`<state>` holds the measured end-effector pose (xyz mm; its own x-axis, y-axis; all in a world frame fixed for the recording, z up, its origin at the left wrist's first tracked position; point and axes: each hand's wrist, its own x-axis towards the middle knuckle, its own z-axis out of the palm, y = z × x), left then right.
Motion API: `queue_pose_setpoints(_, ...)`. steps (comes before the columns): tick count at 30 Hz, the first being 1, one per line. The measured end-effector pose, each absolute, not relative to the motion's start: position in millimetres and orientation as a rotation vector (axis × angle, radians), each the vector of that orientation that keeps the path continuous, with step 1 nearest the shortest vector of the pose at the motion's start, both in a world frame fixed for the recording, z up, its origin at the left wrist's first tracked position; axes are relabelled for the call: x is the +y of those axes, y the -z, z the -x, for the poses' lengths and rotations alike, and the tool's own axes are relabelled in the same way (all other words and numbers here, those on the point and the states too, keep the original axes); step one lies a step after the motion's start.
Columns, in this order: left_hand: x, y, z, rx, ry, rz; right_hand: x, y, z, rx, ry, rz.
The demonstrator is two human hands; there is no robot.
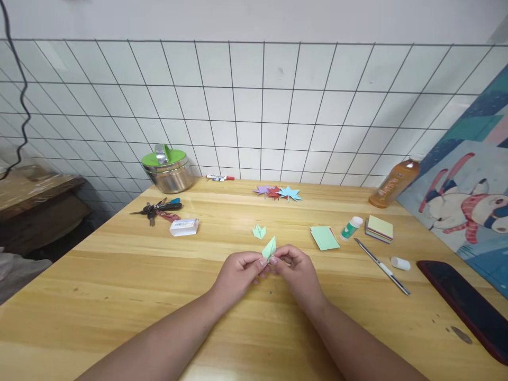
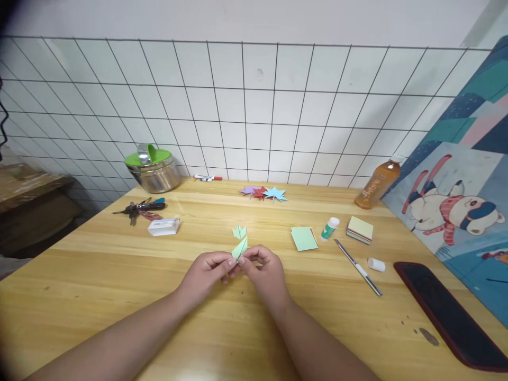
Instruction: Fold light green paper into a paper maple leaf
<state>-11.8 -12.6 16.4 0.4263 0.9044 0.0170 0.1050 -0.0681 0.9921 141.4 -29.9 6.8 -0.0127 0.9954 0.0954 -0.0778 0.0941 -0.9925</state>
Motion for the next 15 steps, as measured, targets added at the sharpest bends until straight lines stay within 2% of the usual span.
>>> queue_pose_setpoints(15,-16.0,-14.3,8.6,1.089,-0.913,-1.798,-36.3,-9.2,-133.3,-1.171,-1.042,1.205)
